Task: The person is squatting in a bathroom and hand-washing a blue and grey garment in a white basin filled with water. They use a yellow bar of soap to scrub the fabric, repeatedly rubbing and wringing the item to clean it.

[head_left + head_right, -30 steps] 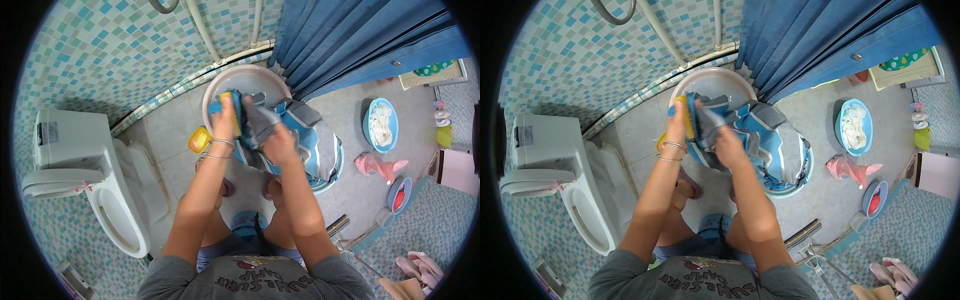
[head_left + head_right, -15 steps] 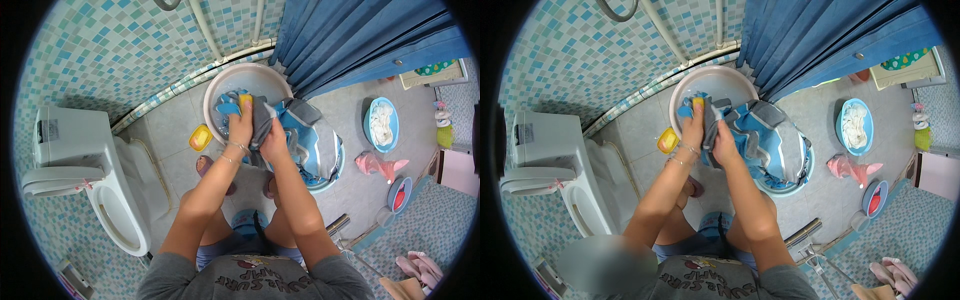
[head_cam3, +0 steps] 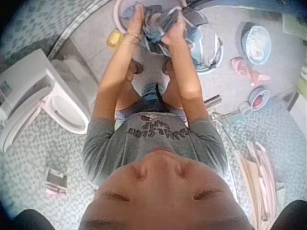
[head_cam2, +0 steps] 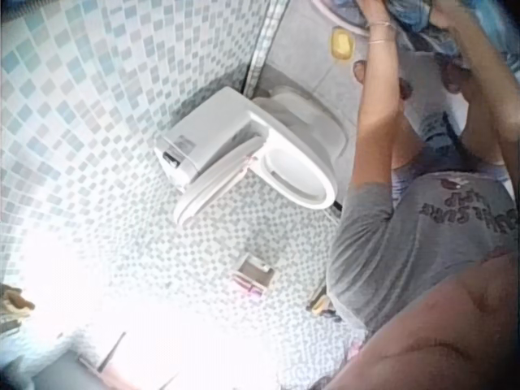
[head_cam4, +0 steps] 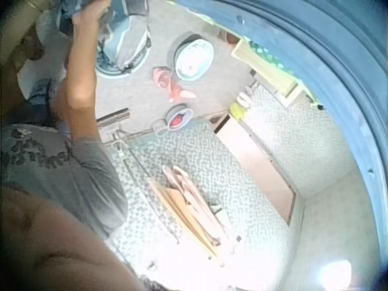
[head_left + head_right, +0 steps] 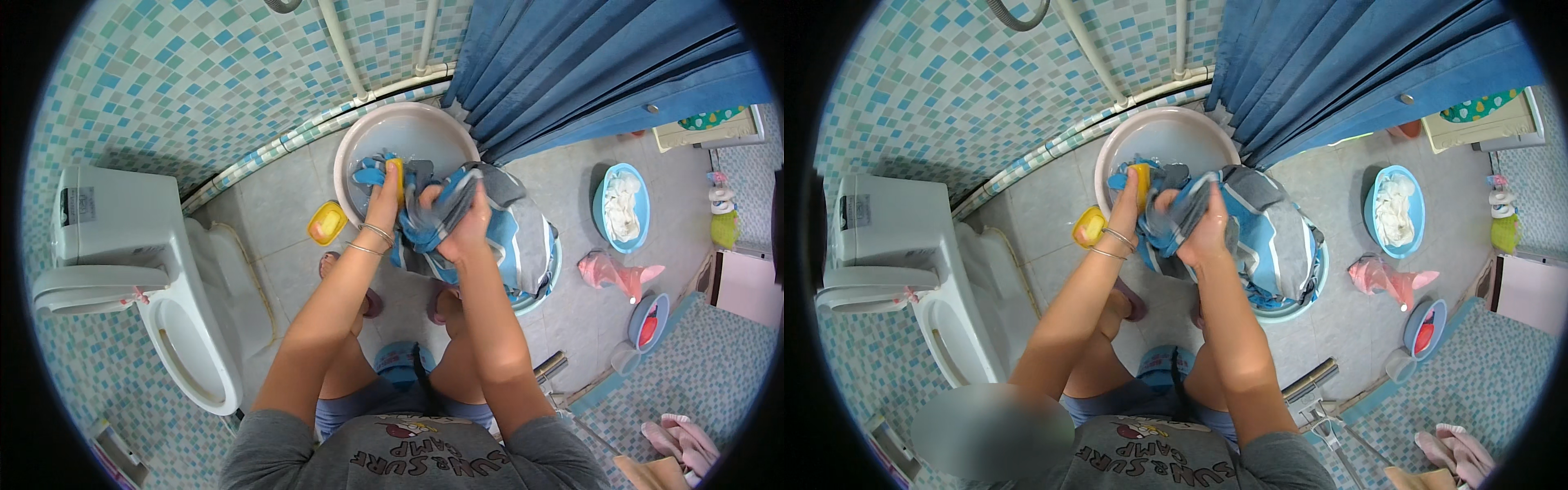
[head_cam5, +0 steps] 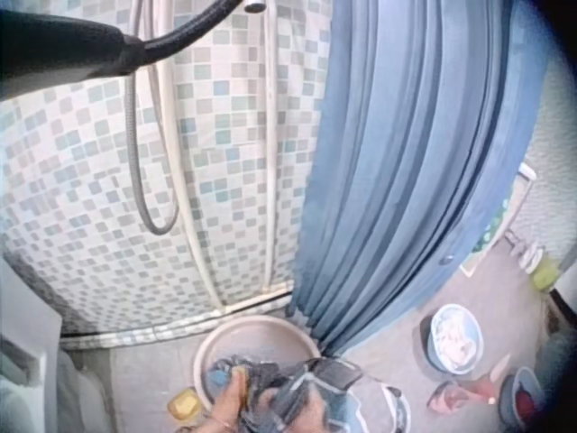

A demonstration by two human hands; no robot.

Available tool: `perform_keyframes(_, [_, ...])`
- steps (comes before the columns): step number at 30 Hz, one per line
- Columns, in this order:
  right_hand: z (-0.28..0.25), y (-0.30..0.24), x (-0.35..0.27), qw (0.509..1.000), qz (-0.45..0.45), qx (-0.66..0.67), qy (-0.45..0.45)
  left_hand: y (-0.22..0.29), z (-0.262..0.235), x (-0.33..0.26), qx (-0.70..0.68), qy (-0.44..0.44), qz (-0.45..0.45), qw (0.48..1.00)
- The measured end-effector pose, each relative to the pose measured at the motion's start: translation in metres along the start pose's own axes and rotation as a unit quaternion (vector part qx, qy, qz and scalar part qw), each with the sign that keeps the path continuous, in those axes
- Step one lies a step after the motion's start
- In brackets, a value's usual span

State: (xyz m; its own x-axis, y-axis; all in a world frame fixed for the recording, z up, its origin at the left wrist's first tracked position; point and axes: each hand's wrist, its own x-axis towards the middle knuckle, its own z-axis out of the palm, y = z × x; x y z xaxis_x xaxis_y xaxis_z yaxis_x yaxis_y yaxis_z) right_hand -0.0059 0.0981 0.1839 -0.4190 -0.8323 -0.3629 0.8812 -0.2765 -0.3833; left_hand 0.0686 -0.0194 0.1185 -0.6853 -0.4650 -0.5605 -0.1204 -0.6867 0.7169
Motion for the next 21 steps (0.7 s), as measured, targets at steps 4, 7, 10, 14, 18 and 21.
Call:
perform_keyframes(4, [-0.01,0.008,-0.001,0.978,0.131,-0.142,-0.084,0.018,0.02,-0.012,0.073,-0.023,-0.051,0.996])
perform_keyframes(7, [0.021,0.04,0.006,0.963,0.137,-0.201,-0.113,-0.075,-0.087,0.062,0.251,-0.119,-0.076,0.958])
perform_keyframes(10, [0.007,0.034,0.003,0.969,0.111,-0.222,0.009,-0.054,-0.037,0.029,0.031,-0.034,-0.182,0.982])
perform_keyframes(14, [0.005,0.021,0.014,0.949,0.107,-0.094,0.282,0.016,-0.01,-0.022,0.116,0.131,-0.002,0.985])
perform_keyframes(18, [-0.014,0.011,0.026,0.941,0.074,-0.125,0.306,0.041,-0.014,-0.042,0.137,-0.015,-0.011,0.99])
perform_keyframes(21, [-0.006,0.014,0.032,0.92,0.143,-0.198,0.307,0.039,-0.011,-0.055,0.167,-0.122,-0.016,0.978])
